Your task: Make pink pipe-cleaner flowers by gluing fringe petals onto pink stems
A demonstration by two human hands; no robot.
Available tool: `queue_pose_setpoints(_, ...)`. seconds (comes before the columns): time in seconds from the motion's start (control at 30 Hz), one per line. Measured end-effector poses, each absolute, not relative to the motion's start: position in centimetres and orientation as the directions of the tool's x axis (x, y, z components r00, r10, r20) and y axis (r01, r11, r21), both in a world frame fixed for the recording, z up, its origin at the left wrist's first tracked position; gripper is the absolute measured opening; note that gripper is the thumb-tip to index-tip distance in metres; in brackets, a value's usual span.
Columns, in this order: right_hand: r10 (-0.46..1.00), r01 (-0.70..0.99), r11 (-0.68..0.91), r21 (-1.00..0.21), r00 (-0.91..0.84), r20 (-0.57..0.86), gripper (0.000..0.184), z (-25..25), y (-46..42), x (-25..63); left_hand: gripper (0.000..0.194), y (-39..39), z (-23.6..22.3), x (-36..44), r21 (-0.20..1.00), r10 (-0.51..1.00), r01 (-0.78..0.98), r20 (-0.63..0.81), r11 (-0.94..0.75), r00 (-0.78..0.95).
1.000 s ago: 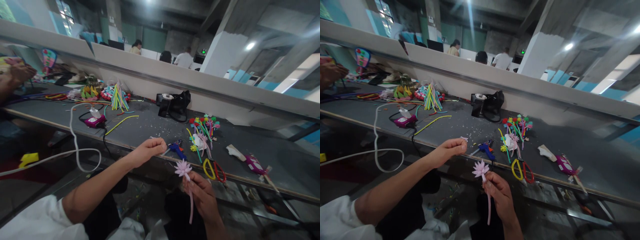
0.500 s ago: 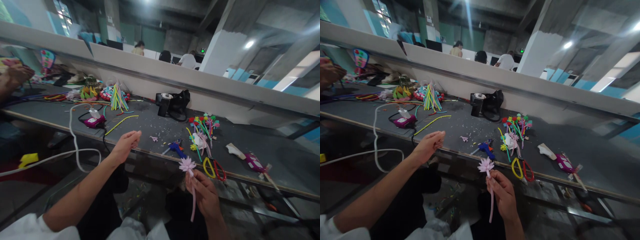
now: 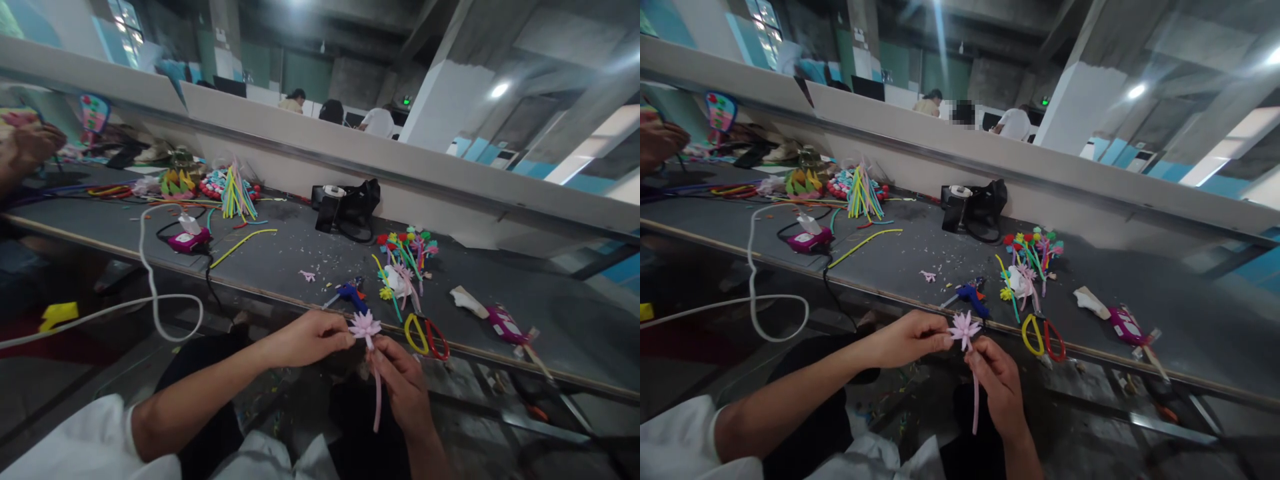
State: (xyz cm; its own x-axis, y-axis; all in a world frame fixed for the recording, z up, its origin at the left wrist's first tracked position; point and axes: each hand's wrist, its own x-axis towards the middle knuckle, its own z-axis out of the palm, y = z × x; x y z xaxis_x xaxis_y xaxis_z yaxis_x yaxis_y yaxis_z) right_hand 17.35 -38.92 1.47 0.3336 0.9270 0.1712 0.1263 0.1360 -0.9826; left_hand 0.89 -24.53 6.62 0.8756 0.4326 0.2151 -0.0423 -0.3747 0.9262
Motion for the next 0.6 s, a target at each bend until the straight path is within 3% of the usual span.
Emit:
queue_pose_setpoints(0.1,0.914,0.235,0.137,-0.962,0.345,0.215,0.021,1.7,-39.0,17.5,0.036,-23.9,7.0,0.7,0.906,0.480,-0.018,0.241,-0.423,0.843)
queue_pose_setpoints(0.27,0.890,0.402,0.114,-0.908,0.366,0.274,0.021,1.8,-39.2,17.7,0.039,-21.9,7.4,-0.3,0.989,0.750,-0.132,0.135,-0.064,0.647)
queue_pose_setpoints(0.33,0.880,0.465,0.110,-0.878,0.366,0.304,0.021,1.8,-39.3,17.7,0.035,-20.6,7.8,-1.3,0.973,0.820,-0.230,0.142,-0.013,0.554)
queue_pose_setpoints(0.47,0.854,0.585,0.099,-0.805,0.365,0.371,0.020,2.0,-39.3,17.5,0.026,-17.1,8.1,-4.2,0.919,0.929,-0.391,0.191,-0.056,0.316)
queue_pose_setpoints(0.6,0.822,0.661,0.110,-0.742,0.359,0.441,0.018,2.1,-39.1,17.5,0.018,-13.7,6.8,-7.9,0.904,0.957,-0.396,0.239,-0.158,0.163)
